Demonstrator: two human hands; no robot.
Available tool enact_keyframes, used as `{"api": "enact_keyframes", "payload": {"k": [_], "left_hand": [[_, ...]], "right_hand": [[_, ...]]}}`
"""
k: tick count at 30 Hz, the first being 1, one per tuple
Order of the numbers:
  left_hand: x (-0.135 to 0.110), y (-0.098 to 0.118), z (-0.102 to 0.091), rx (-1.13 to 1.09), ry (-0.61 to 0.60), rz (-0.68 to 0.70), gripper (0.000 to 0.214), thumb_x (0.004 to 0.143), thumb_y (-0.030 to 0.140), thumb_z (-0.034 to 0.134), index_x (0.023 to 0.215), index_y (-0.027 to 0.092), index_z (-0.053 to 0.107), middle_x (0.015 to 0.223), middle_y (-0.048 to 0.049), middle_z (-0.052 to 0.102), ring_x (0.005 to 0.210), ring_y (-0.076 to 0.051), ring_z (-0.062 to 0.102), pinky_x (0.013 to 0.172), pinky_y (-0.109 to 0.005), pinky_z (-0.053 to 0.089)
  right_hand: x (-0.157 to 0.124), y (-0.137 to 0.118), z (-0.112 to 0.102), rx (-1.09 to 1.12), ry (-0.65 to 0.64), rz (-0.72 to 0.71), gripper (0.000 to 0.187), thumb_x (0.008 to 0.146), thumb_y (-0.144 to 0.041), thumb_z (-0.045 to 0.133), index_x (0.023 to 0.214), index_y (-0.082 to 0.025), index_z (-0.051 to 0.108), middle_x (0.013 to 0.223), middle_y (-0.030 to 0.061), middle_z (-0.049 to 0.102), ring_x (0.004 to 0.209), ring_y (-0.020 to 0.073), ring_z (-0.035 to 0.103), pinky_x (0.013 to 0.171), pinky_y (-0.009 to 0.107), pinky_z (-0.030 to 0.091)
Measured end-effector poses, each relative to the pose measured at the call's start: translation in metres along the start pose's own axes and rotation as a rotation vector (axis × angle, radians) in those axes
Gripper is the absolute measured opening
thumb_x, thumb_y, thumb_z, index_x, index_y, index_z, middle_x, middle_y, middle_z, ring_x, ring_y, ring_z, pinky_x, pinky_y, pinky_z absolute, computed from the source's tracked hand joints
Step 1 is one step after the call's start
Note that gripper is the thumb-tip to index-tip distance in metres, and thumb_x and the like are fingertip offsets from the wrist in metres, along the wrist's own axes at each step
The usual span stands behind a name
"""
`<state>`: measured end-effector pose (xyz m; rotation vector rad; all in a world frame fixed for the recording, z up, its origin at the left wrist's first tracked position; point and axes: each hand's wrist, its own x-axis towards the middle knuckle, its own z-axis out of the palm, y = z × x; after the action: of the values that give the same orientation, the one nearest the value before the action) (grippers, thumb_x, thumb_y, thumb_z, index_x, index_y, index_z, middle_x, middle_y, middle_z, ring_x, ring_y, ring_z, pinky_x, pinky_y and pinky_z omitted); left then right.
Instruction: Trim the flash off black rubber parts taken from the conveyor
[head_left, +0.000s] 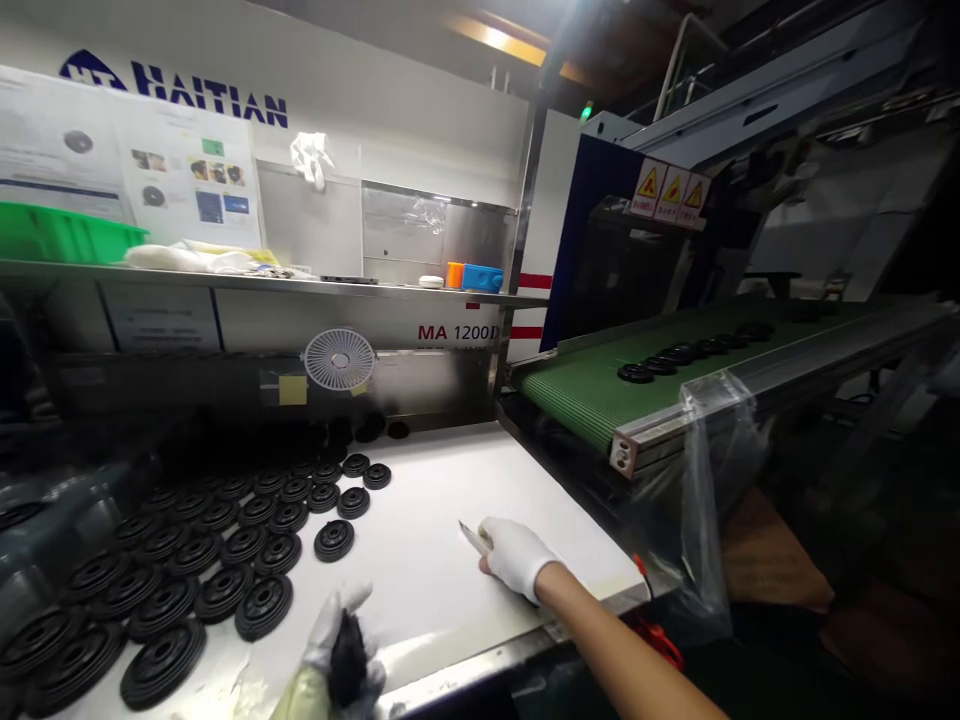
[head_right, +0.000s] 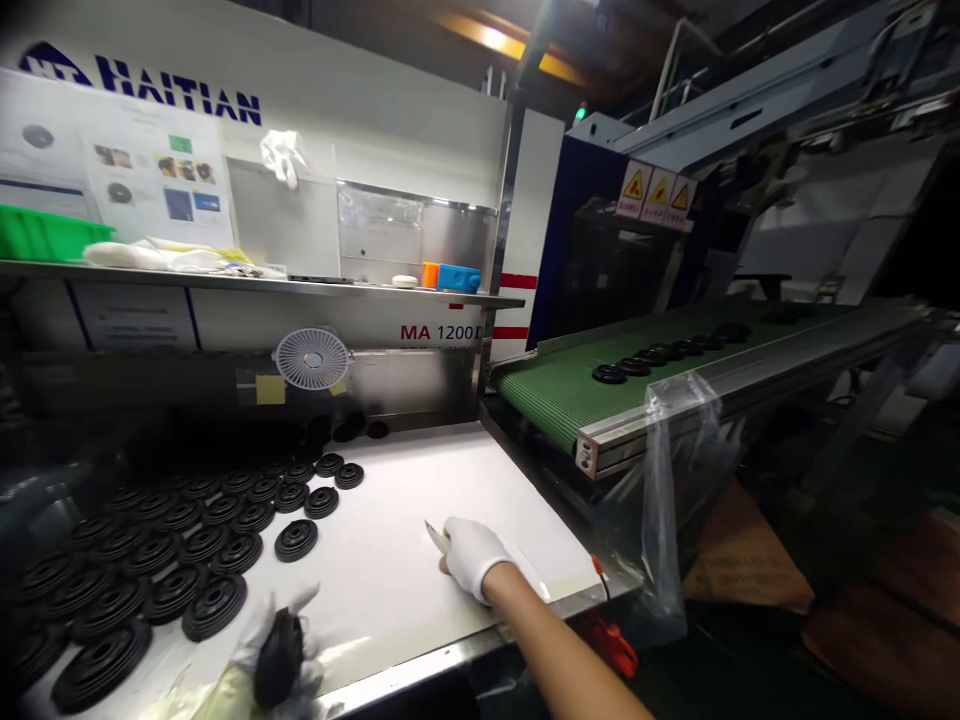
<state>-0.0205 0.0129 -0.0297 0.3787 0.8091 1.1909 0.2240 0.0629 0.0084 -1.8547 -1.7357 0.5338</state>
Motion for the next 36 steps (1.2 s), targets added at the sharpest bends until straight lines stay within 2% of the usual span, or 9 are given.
{"api": "enact_keyframes", "payload": {"k": [4,7,10,12,18,22,26,30,36], "left_hand": [[-0.021,0.013,-0.015,-0.131,0.045,-0.006,0.024,0.068,0.039,0.069,0.071,0.019,0.056,0.046,0.0067,0.042,0.038,-0.007,0.043,0.037,-0.02,0.038],[-0.043,0.017,0.0,-0.081,0.118,0.085,0.013,0.069,0.023,0.069,0.074,0.021,0.058,0.057,0.0032,0.054,0.053,-0.012,0.057,0.048,-0.021,0.047],[-0.055,0.015,0.023,-0.046,0.144,0.173,0.025,0.067,0.009,0.067,0.087,0.022,0.061,0.082,-0.0015,0.065,0.082,-0.017,0.063,0.065,-0.023,0.052],[-0.054,0.012,0.034,-0.056,0.142,0.161,0.026,0.067,0.008,0.065,0.089,0.022,0.062,0.09,-0.0041,0.067,0.091,-0.02,0.062,0.071,-0.027,0.053],[-0.034,-0.002,0.033,-0.221,0.117,-0.075,0.027,0.071,0.019,0.063,0.098,0.018,0.06,0.095,-0.01,0.067,0.093,-0.027,0.062,0.074,-0.042,0.052],[-0.03,0.003,0.023,-0.295,0.056,0.004,0.033,0.071,0.013,0.062,0.103,0.021,0.057,0.097,-0.007,0.067,0.092,-0.022,0.062,0.078,-0.036,0.051],[-0.024,0.021,0.013,-0.378,0.052,-0.047,0.021,0.075,0.02,0.059,0.095,0.018,0.057,0.081,-0.0059,0.065,0.078,-0.019,0.063,0.072,-0.037,0.052],[-0.02,0.03,0.012,-0.388,0.018,-0.027,0.008,0.075,0.022,0.061,0.079,0.016,0.057,0.072,-0.0023,0.06,0.07,-0.015,0.06,0.07,-0.032,0.051],[-0.029,0.021,0.028,-0.297,-0.011,0.108,0.004,0.075,0.018,0.057,0.075,0.014,0.059,0.071,-0.0029,0.06,0.071,-0.015,0.06,0.077,-0.033,0.05]], "right_hand": [[-0.01,0.003,-0.001,0.082,-0.059,-0.034,0.003,0.067,-0.016,0.055,0.067,-0.019,0.054,0.059,-0.0033,0.052,0.056,0.0136,0.053,0.058,0.027,0.038],[-0.04,-0.026,0.008,0.235,-0.142,-0.072,0.02,0.086,-0.03,0.035,0.088,-0.019,0.052,0.064,-0.0043,0.052,0.049,0.0099,0.049,0.05,0.022,0.038],[-0.067,-0.064,0.028,0.523,-0.217,-0.154,0.024,0.082,-0.038,0.049,0.096,-0.019,0.052,0.071,-0.0041,0.054,0.059,0.0102,0.051,0.057,0.023,0.041],[-0.076,-0.081,0.043,0.613,-0.242,-0.178,0.018,0.075,-0.031,0.058,0.087,-0.017,0.056,0.071,-0.0034,0.055,0.064,0.0117,0.051,0.061,0.023,0.041],[-0.072,-0.092,0.057,0.401,-0.225,-0.193,0.012,0.076,-0.019,0.046,0.073,-0.018,0.058,0.068,-0.0011,0.06,0.065,0.0145,0.054,0.057,0.023,0.04],[-0.075,-0.092,0.039,0.35,-0.178,-0.264,0.017,0.079,-0.031,0.052,0.092,-0.021,0.057,0.082,0.0002,0.062,0.074,0.0167,0.055,0.068,0.027,0.041],[-0.08,-0.084,0.03,0.409,-0.166,-0.284,0.031,0.091,-0.04,0.032,0.072,-0.021,0.049,0.067,-0.0024,0.052,0.064,0.0137,0.049,0.062,0.025,0.039],[-0.09,-0.076,0.049,0.33,-0.234,-0.272,0.021,0.088,-0.029,0.039,0.069,-0.021,0.046,0.067,-0.0026,0.053,0.064,0.0137,0.05,0.058,0.024,0.036],[-0.098,-0.081,0.069,-0.033,-0.035,-0.312,0.023,0.091,-0.032,0.034,0.08,-0.023,0.052,0.071,0.0,0.06,0.061,0.0152,0.052,0.054,0.026,0.031]]}}
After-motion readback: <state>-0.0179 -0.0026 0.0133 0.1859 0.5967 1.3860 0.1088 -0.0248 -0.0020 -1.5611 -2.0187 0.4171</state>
